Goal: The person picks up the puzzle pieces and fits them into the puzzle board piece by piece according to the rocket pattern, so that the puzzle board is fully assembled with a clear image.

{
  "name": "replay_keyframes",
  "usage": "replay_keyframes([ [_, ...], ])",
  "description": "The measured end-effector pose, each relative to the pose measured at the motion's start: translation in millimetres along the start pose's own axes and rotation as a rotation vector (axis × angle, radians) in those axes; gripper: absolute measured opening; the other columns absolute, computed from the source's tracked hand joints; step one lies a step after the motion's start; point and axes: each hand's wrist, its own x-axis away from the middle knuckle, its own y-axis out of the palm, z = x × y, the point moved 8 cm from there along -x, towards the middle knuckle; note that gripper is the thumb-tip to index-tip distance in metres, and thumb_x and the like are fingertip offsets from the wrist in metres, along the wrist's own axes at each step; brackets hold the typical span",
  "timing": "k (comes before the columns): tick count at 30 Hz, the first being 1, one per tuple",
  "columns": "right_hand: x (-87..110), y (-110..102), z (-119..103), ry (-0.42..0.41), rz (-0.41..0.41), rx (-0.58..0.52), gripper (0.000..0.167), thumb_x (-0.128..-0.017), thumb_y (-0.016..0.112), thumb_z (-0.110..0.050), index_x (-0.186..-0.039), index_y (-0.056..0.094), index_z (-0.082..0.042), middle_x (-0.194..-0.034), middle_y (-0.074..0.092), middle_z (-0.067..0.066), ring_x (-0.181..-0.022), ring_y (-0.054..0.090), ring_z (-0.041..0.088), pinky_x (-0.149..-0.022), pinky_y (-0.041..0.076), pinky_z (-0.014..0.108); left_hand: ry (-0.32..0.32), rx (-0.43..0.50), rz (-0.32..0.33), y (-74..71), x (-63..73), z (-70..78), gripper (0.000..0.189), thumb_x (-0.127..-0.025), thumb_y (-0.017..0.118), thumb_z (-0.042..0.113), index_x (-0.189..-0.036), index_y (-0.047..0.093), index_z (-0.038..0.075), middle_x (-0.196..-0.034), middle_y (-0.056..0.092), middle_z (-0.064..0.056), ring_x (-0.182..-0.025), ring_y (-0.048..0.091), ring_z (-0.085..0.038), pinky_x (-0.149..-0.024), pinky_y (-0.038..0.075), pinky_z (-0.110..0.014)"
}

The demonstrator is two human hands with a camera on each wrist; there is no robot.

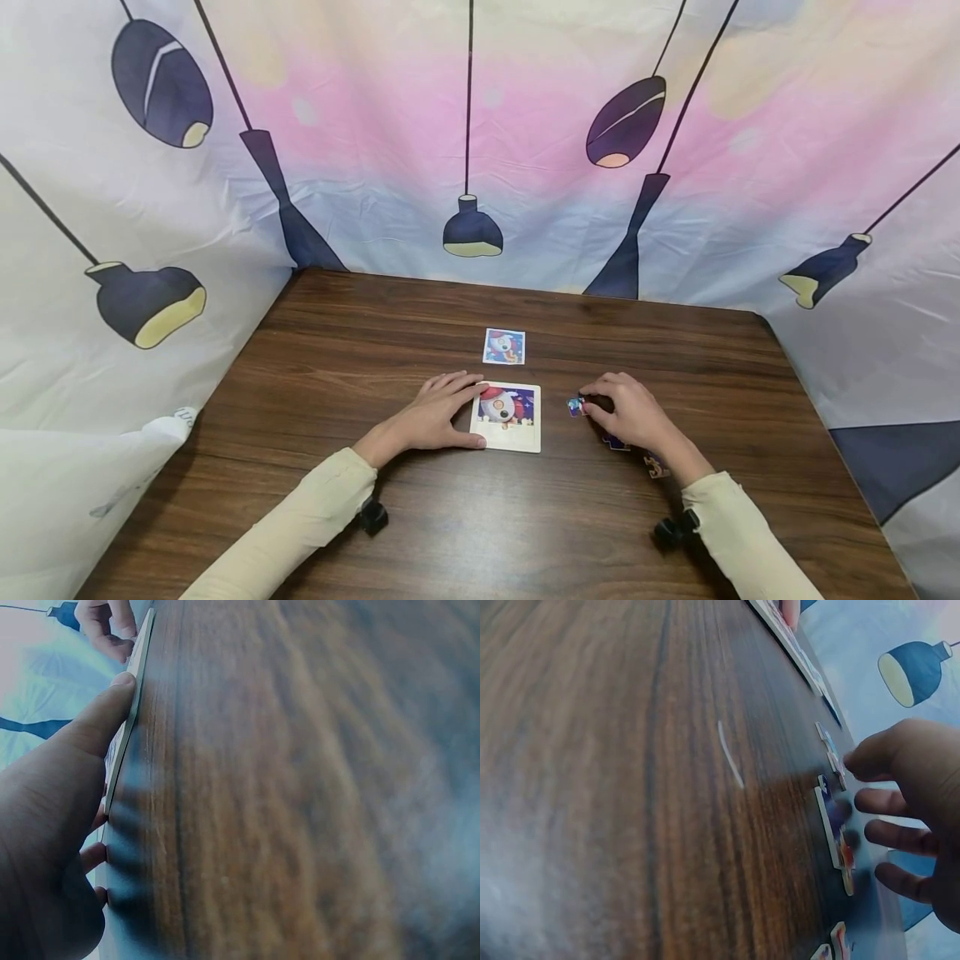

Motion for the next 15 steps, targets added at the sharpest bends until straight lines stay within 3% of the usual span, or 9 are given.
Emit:
replay_keyframes([
  [7, 1.4, 0.3, 5.3, 0.102, 0.02, -0.004, 0.033, -0.084, 0.081, -0.052, -0.093, 0.076, -0.02, -0.092, 0.065, -0.008, -0.088, 0.06, 0.016, -0.079, 0.053, 0.045, 0.0, 0.0, 0.003, -0.3, -0.2, 0.1, 0.096, -0.085, 0.068, 0.071, -0.161, 0.036, 0.022, -0.166, 0.031, -0.002, -0.154, 0.022, -0.032, -0.12, 0.018, -0.062],
  [15, -6.0, 7.6, -4.1, 0.052, -0.046, 0.033, 0.031, -0.084, 0.083, -0.044, -0.104, 0.079, -0.021, -0.098, 0.065, -0.007, -0.094, 0.057, 0.017, -0.079, 0.049, 0.046, 0.002, 0.007, 0.005, 0.0, 0.4, 0.3, 0.096, -0.085, 0.068, 0.071, -0.16, 0.037, 0.022, -0.166, 0.031, -0.003, -0.154, 0.022, -0.033, -0.12, 0.018, -0.062],
])
